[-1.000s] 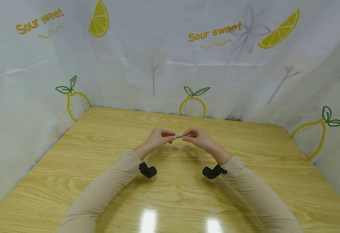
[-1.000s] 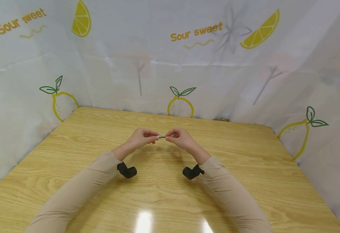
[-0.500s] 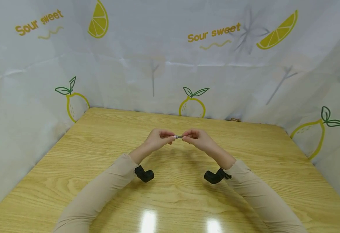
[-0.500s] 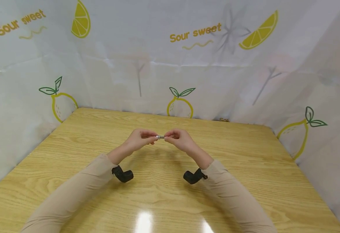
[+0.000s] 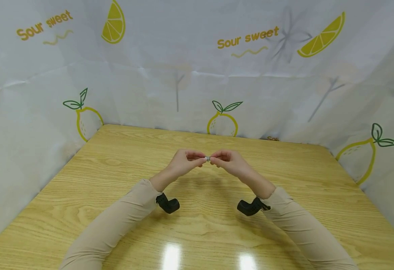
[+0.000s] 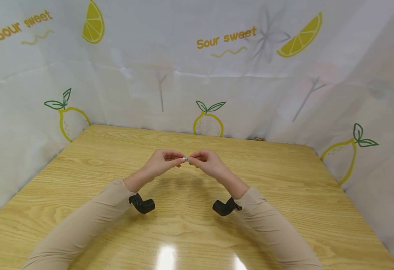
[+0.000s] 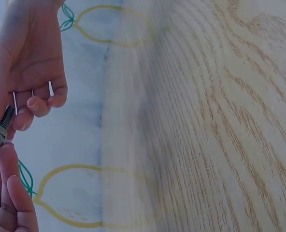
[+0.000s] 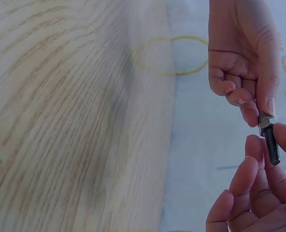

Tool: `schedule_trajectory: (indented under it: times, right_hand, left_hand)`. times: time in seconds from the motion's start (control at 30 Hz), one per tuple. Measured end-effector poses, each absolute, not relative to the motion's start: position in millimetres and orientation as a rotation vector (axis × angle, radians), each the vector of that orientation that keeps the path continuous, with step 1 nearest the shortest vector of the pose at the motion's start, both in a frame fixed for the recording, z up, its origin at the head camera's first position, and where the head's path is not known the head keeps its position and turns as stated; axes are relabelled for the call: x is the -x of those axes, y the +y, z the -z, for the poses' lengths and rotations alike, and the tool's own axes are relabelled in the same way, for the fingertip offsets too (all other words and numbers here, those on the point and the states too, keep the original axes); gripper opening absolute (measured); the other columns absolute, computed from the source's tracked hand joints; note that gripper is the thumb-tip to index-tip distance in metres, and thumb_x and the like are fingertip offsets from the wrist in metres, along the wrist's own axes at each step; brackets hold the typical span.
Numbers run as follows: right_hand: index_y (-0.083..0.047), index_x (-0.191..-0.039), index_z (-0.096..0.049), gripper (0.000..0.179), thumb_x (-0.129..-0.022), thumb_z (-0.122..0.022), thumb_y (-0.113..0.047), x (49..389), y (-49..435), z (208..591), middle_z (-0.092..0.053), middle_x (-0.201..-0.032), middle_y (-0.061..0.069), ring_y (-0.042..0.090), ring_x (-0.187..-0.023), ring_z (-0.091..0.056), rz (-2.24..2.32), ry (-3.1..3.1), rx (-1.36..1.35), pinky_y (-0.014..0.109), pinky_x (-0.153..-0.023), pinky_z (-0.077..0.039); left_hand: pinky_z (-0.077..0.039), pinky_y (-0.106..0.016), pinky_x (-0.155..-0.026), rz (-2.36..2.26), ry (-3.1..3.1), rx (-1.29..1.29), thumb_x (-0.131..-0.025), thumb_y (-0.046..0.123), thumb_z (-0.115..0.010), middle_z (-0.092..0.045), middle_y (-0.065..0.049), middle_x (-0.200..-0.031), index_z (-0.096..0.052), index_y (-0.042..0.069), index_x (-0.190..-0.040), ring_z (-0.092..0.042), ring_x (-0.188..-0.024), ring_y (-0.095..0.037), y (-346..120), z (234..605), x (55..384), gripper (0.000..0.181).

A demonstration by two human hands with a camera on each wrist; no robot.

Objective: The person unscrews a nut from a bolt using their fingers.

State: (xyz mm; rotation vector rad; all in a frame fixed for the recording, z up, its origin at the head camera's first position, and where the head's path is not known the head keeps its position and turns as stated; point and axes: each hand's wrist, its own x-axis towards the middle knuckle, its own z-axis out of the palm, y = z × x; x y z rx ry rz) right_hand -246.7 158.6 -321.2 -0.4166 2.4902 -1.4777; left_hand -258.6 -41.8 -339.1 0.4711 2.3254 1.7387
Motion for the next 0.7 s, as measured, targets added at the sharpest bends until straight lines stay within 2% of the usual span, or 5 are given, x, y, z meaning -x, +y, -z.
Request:
schedule_trajectory:
  times: [0.47,0.7]
  right_hand:
    - [-0.003,-0.113,-0.060,0.030,-0.094,-0.056,-0.027,244.6,152.6,322.0,-0.066,-0.107,0.014,0.039,-0.107,-0.054,1.503,2.475,0.450,0.050,-0.097,-0.043]
    - [-0.003,-0.112,-0.061,0.029,-0.094,-0.057,-0.025,244.5,152.5,322.3,-0.066,-0.107,0.014,0.038,-0.108,-0.055,1.505,2.485,0.454,0.050,-0.097,-0.044]
  left_hand:
    - [-0.051,-0.046,-0.089,-1.752,2.332,-0.544,-0.090,0.021,-0.063,-0.068,-0.018,-0.106,-0.066,0.004,-0.112,-0.062,-0.099,-0.039,-42.0,339.7,255.8,0.028]
    - [-0.052,-0.042,-0.088,-1.744,2.343,-0.528,-0.089,0.024,-0.064,-0.069,-0.016,-0.107,-0.066,0.005,-0.113,-0.065,-0.094,-0.029,-42.3,340.5,256.6,0.030]
